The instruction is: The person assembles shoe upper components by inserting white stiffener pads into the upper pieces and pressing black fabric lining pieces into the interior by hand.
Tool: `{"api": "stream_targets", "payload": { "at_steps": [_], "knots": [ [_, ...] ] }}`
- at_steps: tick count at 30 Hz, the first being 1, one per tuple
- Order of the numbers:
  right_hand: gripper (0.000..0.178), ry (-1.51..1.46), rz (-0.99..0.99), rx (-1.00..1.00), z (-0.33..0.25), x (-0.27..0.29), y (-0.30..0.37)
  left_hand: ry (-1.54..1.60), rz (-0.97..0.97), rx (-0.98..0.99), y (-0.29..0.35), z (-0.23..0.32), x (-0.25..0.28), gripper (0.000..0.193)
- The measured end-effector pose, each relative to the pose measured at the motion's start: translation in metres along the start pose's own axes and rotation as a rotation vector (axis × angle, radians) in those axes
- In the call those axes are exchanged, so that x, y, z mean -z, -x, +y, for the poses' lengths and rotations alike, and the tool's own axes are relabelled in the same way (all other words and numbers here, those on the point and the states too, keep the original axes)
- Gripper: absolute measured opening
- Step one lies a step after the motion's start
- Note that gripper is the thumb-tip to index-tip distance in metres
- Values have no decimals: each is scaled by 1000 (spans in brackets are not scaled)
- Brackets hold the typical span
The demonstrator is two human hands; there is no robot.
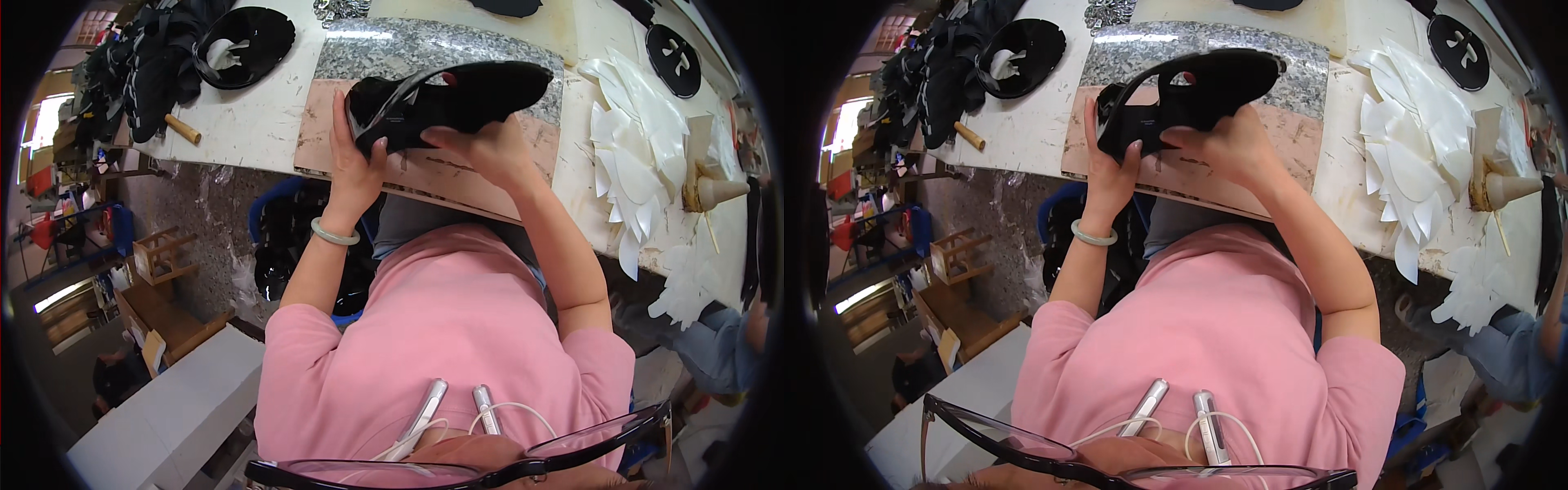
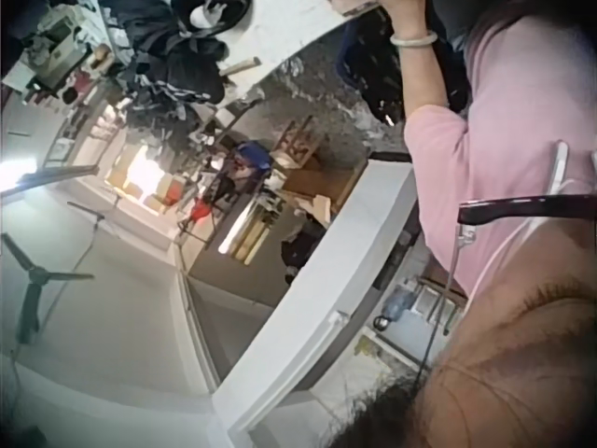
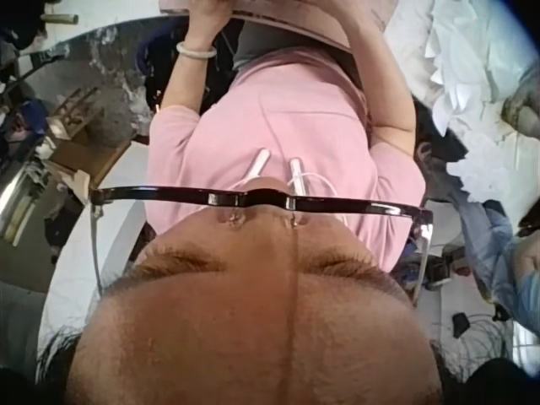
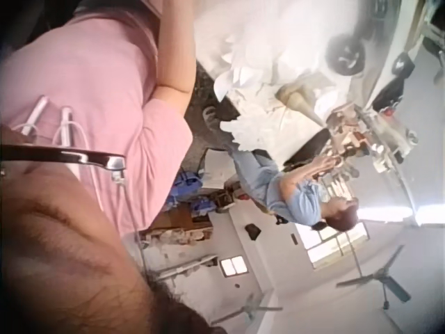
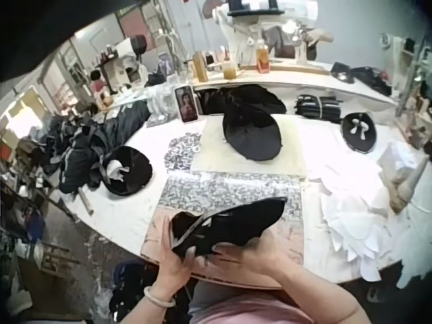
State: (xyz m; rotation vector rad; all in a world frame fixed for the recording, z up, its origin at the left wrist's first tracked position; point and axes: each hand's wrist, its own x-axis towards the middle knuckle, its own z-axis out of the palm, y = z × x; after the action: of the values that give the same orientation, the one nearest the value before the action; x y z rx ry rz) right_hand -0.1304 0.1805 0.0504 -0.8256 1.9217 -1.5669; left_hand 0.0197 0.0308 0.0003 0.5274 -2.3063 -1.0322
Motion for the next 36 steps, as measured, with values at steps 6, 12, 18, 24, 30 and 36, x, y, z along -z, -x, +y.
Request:
{"api": "stream_targets", "payload": {
  "at_steps": [6, 12, 18, 24, 30, 36],
  "knots": [
    [41, 51, 140, -25, 23, 4, -18, -150, 3, -51, -2, 12, -1, 87],
    [43, 372, 104, -218, 14, 11, -19, -259, 11, -145, 1, 9, -4, 86],
    [43, 313, 123, -70, 34, 15, -24, -316, -14, -166, -2, 16, -3, 87],
    [53, 377, 116, -10, 33, 13, -31, -464, 66, -263, -6, 20, -5, 84],
    [55, 502, 114, 123, 52, 11, -41, -650, 215, -565, 0, 57, -12, 60],
    [51, 590, 106, 209, 63, 15, -41, -717, -292, -554, -12, 62, -34, 43]
  ]
}}
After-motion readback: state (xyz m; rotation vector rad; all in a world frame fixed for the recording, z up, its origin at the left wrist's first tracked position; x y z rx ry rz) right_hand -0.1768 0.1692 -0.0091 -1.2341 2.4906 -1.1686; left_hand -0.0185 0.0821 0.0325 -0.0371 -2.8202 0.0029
